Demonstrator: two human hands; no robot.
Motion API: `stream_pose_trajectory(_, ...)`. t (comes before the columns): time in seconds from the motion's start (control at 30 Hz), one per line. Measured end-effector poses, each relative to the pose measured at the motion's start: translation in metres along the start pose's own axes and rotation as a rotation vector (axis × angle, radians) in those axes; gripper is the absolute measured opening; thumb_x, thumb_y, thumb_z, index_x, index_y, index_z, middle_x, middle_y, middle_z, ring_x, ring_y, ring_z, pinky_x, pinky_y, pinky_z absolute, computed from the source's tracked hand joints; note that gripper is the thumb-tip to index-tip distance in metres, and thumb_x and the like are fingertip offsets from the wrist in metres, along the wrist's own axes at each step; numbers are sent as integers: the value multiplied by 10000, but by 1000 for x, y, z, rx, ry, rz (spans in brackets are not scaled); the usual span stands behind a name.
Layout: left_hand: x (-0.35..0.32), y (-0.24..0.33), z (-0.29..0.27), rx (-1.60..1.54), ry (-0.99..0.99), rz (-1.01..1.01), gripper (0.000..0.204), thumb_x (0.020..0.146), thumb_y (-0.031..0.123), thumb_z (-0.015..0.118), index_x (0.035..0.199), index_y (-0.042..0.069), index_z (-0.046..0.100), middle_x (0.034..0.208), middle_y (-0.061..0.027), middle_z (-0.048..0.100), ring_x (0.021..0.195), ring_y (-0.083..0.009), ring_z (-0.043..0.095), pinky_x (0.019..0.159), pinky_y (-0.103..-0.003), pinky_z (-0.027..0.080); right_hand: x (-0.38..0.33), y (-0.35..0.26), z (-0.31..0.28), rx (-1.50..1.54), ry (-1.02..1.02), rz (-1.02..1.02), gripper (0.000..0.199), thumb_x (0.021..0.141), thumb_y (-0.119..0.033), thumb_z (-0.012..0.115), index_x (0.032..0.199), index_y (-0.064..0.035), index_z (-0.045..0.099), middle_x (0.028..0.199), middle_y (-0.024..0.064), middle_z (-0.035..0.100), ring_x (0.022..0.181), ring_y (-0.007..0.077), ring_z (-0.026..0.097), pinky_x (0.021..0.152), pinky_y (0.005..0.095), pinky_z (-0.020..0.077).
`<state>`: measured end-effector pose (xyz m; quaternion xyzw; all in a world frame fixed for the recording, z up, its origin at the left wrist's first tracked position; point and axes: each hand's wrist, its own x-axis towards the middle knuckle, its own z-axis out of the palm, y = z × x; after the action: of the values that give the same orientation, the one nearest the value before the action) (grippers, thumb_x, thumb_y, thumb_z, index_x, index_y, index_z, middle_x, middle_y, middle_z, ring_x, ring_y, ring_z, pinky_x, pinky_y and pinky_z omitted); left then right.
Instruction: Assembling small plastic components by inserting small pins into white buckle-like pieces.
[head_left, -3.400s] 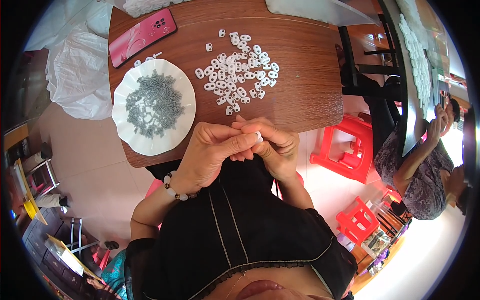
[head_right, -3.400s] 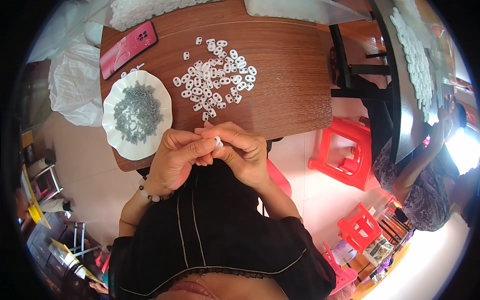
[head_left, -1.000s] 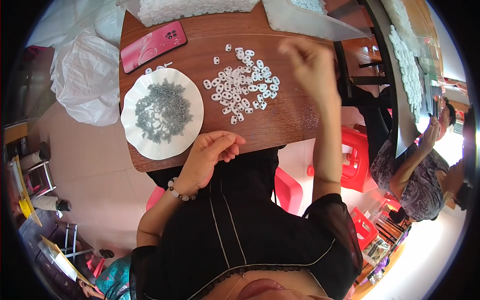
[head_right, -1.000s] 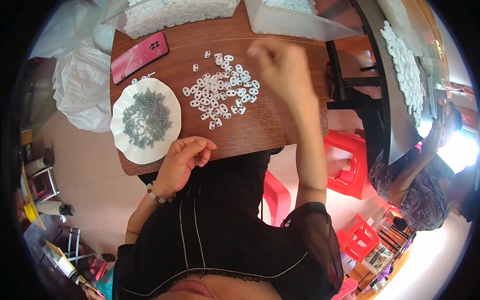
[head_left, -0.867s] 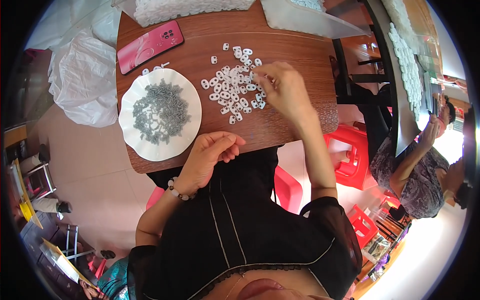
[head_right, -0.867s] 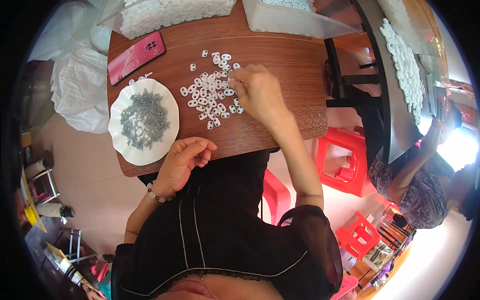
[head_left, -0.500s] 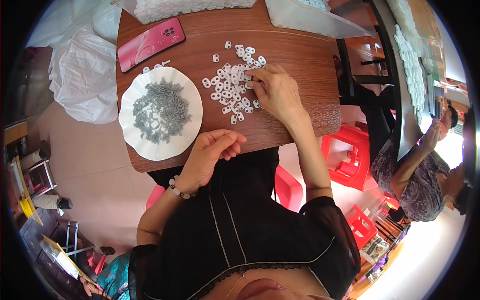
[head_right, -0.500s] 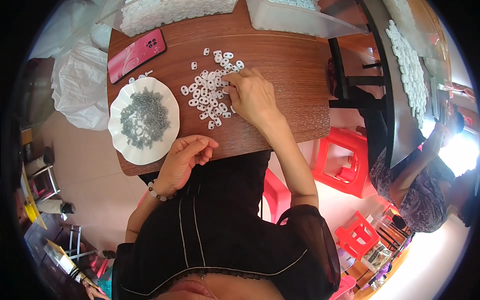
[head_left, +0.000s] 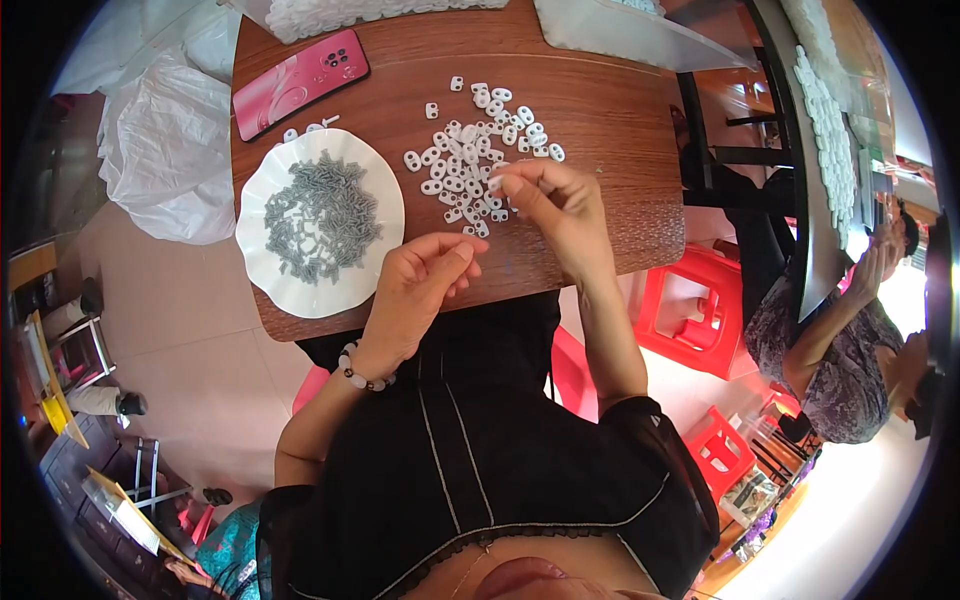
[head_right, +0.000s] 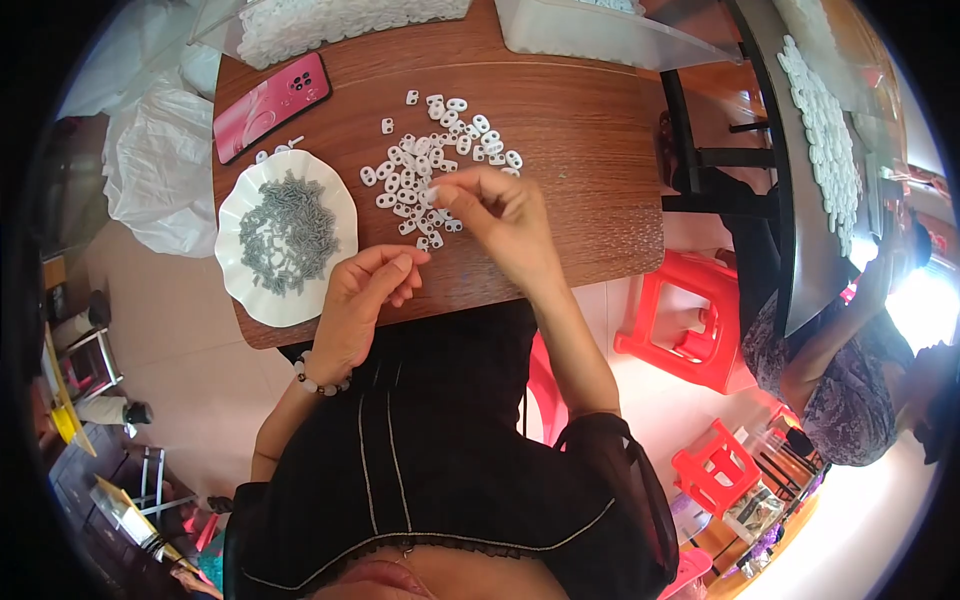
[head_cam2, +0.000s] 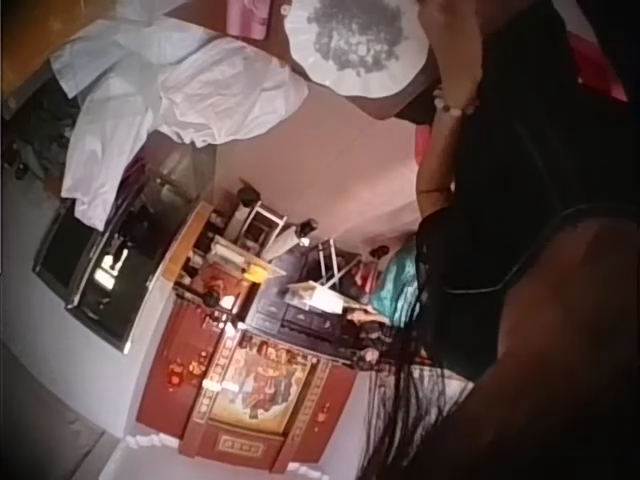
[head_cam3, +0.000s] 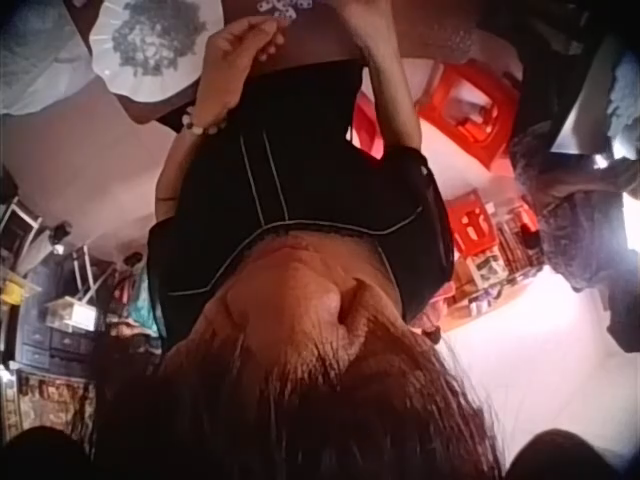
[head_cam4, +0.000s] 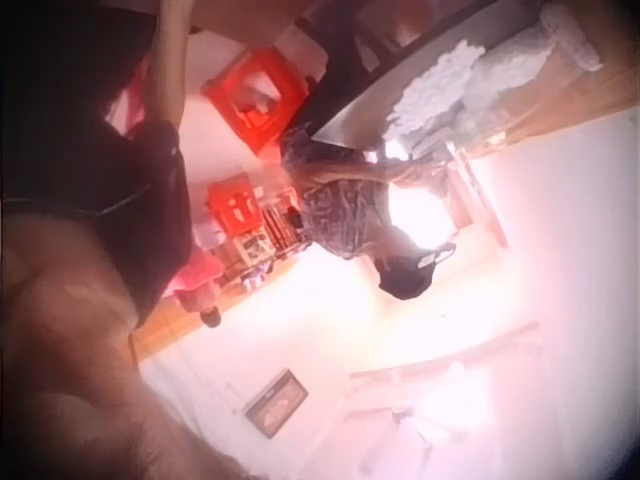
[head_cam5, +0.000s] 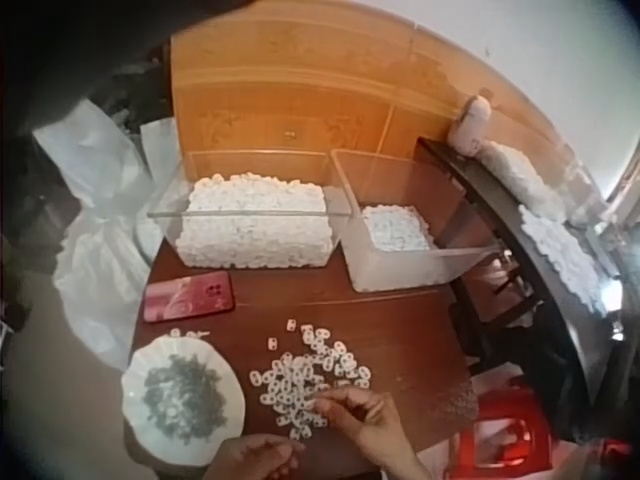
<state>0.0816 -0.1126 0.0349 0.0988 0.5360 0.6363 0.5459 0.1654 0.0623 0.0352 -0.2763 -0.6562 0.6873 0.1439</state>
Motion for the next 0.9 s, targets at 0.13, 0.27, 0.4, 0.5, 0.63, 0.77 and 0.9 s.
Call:
stream_pose_trajectory(0.13,5,4,5,71,53,120,245,941,215,576,1030,3,659,826,-12,640,712,-39,514,655,-182,419,-26,5,10,113,3,14,113,890,-51,619,963,-11,694,846,19,668,775,61,573,683,203,436)
stream_pose_trajectory(0.27,9,3,4,157,40,216,211,929,161,603,1024,-20,653,830,-40,665,742,-64,591,672,-202,466,-41,14,15,180,-10,-38,125,886,-28,617,985,10,683,893,42,652,796,96,579,722,224,445)
stream_pose_trajectory(0.4,9,-6,-1,211,45,227,203,920,160,614,980,-28,661,808,-48,665,711,-68,590,628,-210,466,-45,15,14,-48,-3,-137,138,870,-26,643,1000,-3,685,882,46,650,786,98,576,714,227,448)
stream_pose_trajectory(0.5,6,-4,3,416,116,313,185,907,154,626,917,-27,662,773,-61,654,682,-85,587,585,-222,455,-50,3,16,-58,7,1,158,850,-25,667,1006,-10,690,865,39,651,753,94,571,672,225,449)
stream_pose_trajectory(0.63,2,5,7,664,146,465,153,899,136,617,865,-10,649,717,-78,616,625,-142,570,563,-261,435,-52,-1,14,-254,-49,-113,181,827,-30,689,1008,-19,695,818,34,649,695,84,562,614,223,444)
stream_pose_trajectory(0.77,0,5,6,760,109,479,139,900,124,608,864,-5,646,725,-91,608,638,-169,567,587,-269,434,-53,-16,14,-453,-44,-145,154,797,-57,720,946,-26,700,770,55,649,647,115,578,574,243,460)
stream_pose_trajectory(0.9,-1,5,4,781,102,496,135,897,122,612,867,-4,648,727,-94,606,654,-167,570,589,-272,435,-54,-16,13,-449,-60,-117,129,790,-67,725,909,-27,696,770,71,659,632,135,598,559,248,475)
